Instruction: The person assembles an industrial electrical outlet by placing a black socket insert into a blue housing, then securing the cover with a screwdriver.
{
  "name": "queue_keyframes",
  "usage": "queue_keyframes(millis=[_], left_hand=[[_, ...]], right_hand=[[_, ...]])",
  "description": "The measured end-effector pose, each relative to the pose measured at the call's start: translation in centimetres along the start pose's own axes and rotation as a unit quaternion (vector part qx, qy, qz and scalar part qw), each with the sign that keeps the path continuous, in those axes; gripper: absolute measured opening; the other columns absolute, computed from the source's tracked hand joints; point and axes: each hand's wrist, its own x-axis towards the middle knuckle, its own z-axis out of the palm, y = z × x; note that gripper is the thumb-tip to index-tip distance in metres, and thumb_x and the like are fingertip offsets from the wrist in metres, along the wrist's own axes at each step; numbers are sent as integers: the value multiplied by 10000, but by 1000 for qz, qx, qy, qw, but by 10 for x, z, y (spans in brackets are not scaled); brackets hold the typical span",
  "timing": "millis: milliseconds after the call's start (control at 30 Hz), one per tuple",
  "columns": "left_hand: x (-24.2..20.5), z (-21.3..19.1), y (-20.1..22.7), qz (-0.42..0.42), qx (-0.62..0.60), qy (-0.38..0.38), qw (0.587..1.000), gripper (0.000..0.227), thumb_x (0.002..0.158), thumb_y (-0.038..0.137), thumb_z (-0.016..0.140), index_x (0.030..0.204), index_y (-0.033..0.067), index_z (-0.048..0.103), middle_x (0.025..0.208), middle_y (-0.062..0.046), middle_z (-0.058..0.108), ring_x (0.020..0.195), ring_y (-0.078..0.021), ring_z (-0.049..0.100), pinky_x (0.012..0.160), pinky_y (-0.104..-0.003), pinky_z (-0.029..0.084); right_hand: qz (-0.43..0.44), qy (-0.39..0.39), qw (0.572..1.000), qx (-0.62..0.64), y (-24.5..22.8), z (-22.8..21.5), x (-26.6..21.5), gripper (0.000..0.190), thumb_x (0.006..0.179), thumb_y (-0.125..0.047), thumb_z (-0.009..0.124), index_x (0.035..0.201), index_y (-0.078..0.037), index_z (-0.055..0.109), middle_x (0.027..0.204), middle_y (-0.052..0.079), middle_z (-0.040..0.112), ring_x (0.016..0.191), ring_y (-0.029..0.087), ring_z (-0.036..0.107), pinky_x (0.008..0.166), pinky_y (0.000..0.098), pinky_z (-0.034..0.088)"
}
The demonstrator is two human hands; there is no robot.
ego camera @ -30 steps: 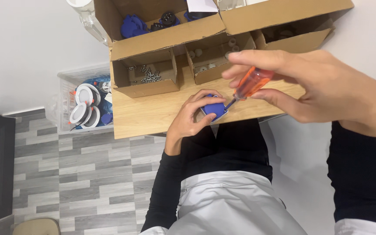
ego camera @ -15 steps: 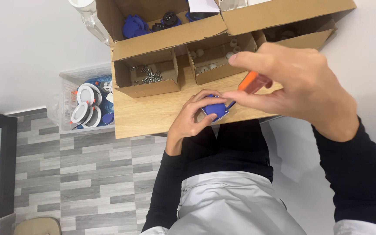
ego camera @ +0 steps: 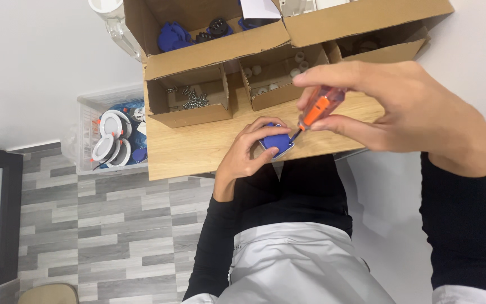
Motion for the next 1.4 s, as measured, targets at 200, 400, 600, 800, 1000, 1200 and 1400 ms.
queue_keyframes(millis=[200,400,600,800,1000,1200,1400], left_hand=[[0,0,1,1,-1,-1,1000,382,1117,379,593,1424,173,688,1417,-118,637,1338,-296,650,1168,-448,527],[-1,1,-3,5,-1,4,1000,386,1122,387,601,1432,174,686,1431,-123,634,1361,-306,648,1168,-449,531],[-1,0,-2,-7,10,0,1000,396,1112,414,602,1431,194,685,1427,-112,625,1341,-303,646,1144,-450,534],[0,1,4,-8,5,3,1000,397,1111,395,595,1427,172,685,1417,-136,629,1354,-314,641,1177,-465,510],[-2,4,3,-9,3,18,1000,382,1111,360,603,1431,166,676,1426,-130,618,1343,-317,646,1172,-462,528],[0,3,7,-1,21,31,999,363,1105,351,603,1407,165,678,1405,-120,639,1315,-316,671,1156,-455,537],[0,1,11,3,30,51,998,391,1125,396,584,1396,136,694,1400,-130,672,1335,-328,683,1194,-453,526]], right_hand=[[21,80,993,-82,0,16,2,546,1002,-135,966,1435,-12,656,1263,55,760,955,159,692,907,295,577],[-76,111,981,-142,1,20,9,484,1112,-50,976,1449,6,632,1118,65,769,907,216,657,816,319,585],[39,16,995,88,-3,12,8,540,1074,54,653,1557,-43,431,1405,165,742,1173,223,812,1054,325,677],[24,62,998,-3,1,16,2,580,998,-152,880,1480,-8,591,1201,66,818,1082,190,798,1004,299,628],[95,118,979,-139,-13,31,-4,552,1079,-255,920,1507,-27,657,1308,54,814,1086,159,818,934,239,566],[156,54,969,-182,-15,25,-2,565,1100,-307,781,1553,-5,629,1198,-3,827,1025,172,777,849,336,582],[90,179,973,117,1,26,-23,652,1079,99,698,1597,5,313,1277,302,705,1045,362,858,958,413,749]])
